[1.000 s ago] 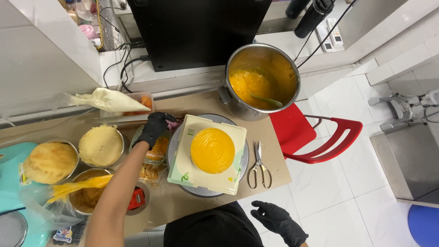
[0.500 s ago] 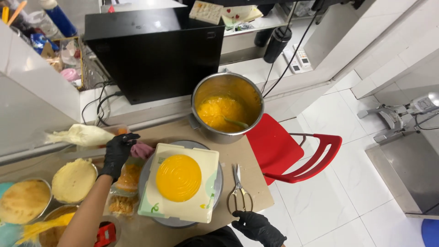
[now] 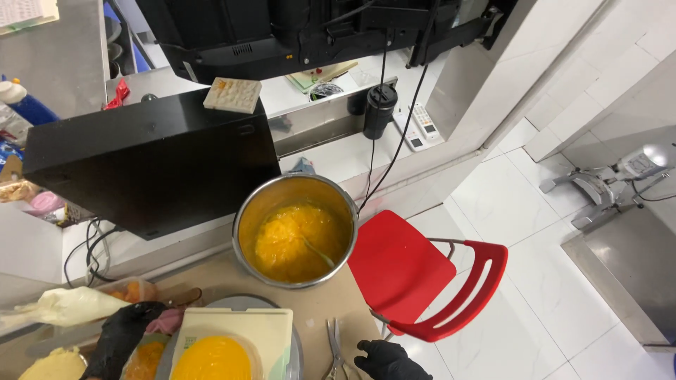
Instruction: Apply mango glaze and press sticky rice onto a cake in a bakery production area.
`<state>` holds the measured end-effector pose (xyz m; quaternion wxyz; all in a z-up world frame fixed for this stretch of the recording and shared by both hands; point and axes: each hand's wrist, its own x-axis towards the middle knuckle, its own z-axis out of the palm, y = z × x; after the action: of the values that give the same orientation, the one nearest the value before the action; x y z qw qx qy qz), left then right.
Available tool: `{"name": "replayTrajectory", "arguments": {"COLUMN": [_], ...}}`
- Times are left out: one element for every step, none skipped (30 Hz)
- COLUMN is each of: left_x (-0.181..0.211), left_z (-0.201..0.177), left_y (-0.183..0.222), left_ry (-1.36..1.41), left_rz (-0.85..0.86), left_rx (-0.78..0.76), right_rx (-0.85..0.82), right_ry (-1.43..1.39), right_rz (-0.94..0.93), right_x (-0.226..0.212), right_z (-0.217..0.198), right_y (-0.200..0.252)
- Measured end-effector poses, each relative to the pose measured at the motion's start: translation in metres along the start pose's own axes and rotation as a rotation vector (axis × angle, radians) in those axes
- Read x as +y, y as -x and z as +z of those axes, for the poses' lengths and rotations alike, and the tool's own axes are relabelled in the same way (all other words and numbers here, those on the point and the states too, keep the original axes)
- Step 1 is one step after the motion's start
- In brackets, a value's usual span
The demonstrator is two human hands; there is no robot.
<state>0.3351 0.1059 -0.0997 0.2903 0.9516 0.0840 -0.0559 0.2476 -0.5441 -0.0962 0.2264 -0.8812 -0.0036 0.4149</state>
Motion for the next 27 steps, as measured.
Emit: {"name": "replayTrajectory", "arguments": {"left_x": [-0.022, -0.041, -0.052, -0.064, -0.075, -0.078, -0.081, -0.084, -0.09, -0.096, -0.103, -0.109, -0.114, -0.116, -0.113, -0.108, -0.103, -0.084, -0.065, -0.047, -0.019, 0.008, 0.035, 0.04, 0.044, 0.048, 0.046], "left_z": [0.016, 0.034, 0.045, 0.055, 0.066, 0.069, 0.072, 0.076, 0.078, 0.081, 0.086, 0.084, 0.084, 0.091, 0.089, 0.089, 0.089, 0.079, 0.07, 0.061, 0.046, 0.03, 0.012, 0.005, -0.003, -0.009, -0.018], "left_y": [0.008, 0.02, 0.02, 0.02, 0.021, 0.013, 0.007, 0.002, -0.012, -0.022, -0.032, -0.037, -0.041, -0.047, -0.044, -0.04, -0.036, -0.032, -0.028, -0.021, -0.014, -0.009, -0.005, 0.001, 0.007, 0.016, 0.026], "left_ry": [0.09, 0.18, 0.271, 0.363, 0.456, 0.548, 0.641, 0.735, 0.83, 0.926, 1.022, 1.116, 1.211, 1.306, 1.309, 1.178, 1.047, 1.055, 0.817, 0.579, 0.588, 0.575, 0.561, 0.577, 0.589, 0.603, 0.621], "left_rz": [-0.017, -0.034, -0.051, -0.068, -0.085, -0.099, -0.112, -0.127, -0.14, -0.155, -0.168, -0.181, -0.193, -0.202, -0.207, -0.21, -0.213, -0.222, -0.249, -0.278, -0.294, -0.289, -0.285, -0.303, -0.262, -0.224, -0.244], "left_rx": [-0.017, -0.033, -0.049, -0.062, -0.074, -0.086, -0.098, -0.109, -0.12, -0.129, -0.138, -0.147, -0.156, -0.163, -0.154, -0.14, -0.127, -0.115, -0.121, -0.123, -0.111, -0.102, -0.093, -0.073, -0.07, -0.064, -0.04], "right_rx": [-0.006, -0.012, -0.015, 0.131, 0.281, 0.277, 0.141, 0.002, -0.003, 0.003, 0.007, -0.001, 0.043, 0.089, 0.084, 0.258, 0.43, 0.422, 0.374, 0.292, 0.274, 0.267, 0.261, 0.24, 0.291, 0.333, 0.31], "right_ry": [0.067, 0.135, 0.139, 0.154, 0.166, 0.17, 0.229, 0.288, 0.295, 0.057, -0.18, -0.175, 0.132, 0.44, 0.446, 0.411, 0.372, 0.384, -0.151, -0.693, -0.681, -0.561, -0.441, -0.42, -0.157, 0.113, 0.136], "right_rz": [-0.026, -0.053, -0.058, -0.233, -0.406, -0.413, -0.404, -0.39, -0.395, -0.35, -0.299, -0.303, -0.231, -0.157, -0.163, -0.174, -0.186, -0.195, -0.442, -0.664, -0.669, -0.683, -0.697, -0.709, -0.811, -0.911, -0.929], "right_x": [-0.002, -0.004, 0.01, 0.023, 0.036, 0.027, 0.018, 0.009, -0.003, -0.014, -0.024, 0.002, 0.029, 0.056, 0.057, 0.057, 0.056, 0.013, -0.031, -0.077, -0.107, -0.14, -0.174, -0.174, -0.175, -0.177, -0.169], "right_z": [-0.01, -0.019, -0.013, -0.007, -0.002, -0.012, -0.021, -0.029, -0.053, -0.076, -0.099, -0.109, -0.119, -0.129, -0.165, -0.205, -0.244, -0.275, -0.305, -0.333, -0.343, -0.353, -0.362, -0.359, -0.354, -0.349, -0.348], "right_y": [-0.011, -0.022, -0.041, -0.06, -0.079, -0.089, -0.098, -0.106, -0.084, -0.061, -0.038, -0.078, -0.118, -0.158, -0.181, -0.205, -0.229, -0.225, -0.221, -0.218, -0.217, -0.217, -0.217, -0.251, -0.285, -0.319, -0.336]}}
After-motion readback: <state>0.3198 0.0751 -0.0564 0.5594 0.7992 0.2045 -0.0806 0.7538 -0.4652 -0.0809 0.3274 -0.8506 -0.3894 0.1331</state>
